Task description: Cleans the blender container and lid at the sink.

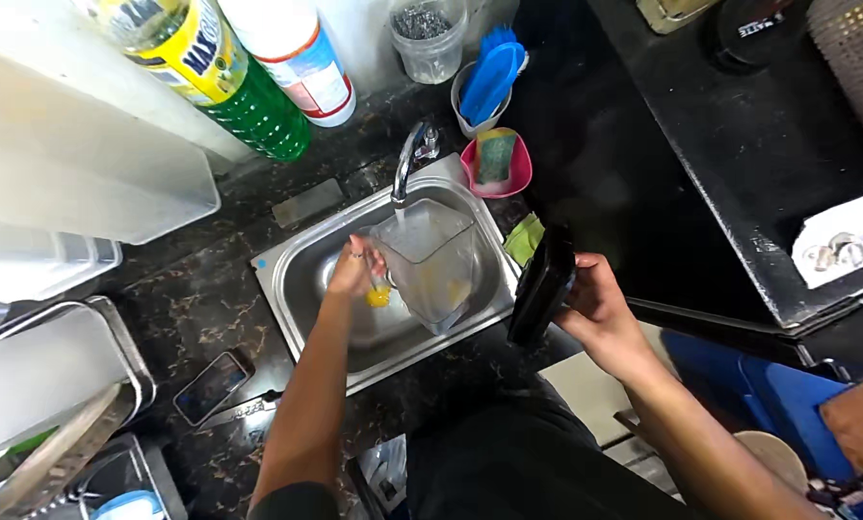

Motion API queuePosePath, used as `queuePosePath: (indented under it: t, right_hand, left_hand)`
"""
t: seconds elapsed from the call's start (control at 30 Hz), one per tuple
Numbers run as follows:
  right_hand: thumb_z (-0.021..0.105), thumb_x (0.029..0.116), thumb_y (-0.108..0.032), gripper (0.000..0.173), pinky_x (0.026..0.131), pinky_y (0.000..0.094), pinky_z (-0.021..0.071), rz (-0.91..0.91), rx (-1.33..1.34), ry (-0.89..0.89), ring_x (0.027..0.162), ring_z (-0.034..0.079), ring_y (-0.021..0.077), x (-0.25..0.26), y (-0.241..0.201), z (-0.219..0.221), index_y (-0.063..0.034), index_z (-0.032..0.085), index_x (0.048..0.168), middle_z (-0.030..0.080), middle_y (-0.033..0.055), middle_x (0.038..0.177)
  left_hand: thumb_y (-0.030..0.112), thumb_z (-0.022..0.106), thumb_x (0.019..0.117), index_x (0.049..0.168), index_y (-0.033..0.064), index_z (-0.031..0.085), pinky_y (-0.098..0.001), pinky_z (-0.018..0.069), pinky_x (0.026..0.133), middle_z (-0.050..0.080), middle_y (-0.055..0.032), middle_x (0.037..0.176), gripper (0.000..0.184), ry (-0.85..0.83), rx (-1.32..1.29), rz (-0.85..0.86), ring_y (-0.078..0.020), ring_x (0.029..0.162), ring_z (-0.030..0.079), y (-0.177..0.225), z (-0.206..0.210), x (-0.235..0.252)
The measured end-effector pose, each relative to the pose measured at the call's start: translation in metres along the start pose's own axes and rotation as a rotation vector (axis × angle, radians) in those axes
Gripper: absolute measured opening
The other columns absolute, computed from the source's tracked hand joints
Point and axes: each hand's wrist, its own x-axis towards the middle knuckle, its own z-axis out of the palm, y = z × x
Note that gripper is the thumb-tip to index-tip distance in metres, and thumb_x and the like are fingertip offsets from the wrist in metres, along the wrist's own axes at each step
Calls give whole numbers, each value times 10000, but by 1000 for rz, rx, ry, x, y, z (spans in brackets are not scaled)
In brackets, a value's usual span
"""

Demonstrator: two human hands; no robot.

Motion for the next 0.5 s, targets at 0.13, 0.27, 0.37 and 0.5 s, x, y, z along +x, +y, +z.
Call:
queuePosePath:
  t: [0.13,0.27,0.37,0.5]
  right_hand:
    - [729,781,-110,589,822,335,595,25,25,-9,974,662,175,6,4,5,-85,446,1296,620,67,1140]
    - [726,776,-95,591,806,349,598,28,39,-42,973,664,199,12,2,12,-64,450,1298,619,92,1157]
    - [730,775,-98,591,800,343,598,30,14,-63,967,667,197,14,-4,10,-68,455,1298,625,88,1157]
    - [727,769,-80,586,788,340,600,31,-8,-90,958,668,195,13,-9,3,-68,457,1289,621,84,1142]
  left_hand:
    - [719,528,917,919,95,694,-440,606,891,768,-95,929,646,-179,74,-98,-260,921,750,37,36,-73]
    - [126,600,990,1192,6,640,-349,579,852,697,-42,971,238,-113,167,-11,-132,871,675,12,105,-86]
    - [82,589,976,1492,-51,371,-356,523,1019,624,-158,1249,576,-198,444,197,-184,1148,623,-18,123,-61]
    - [91,558,1001,1342,-88,496,-513,467,1085,590,-273,1313,390,-4,898,104,-390,1265,568,-33,146,-19]
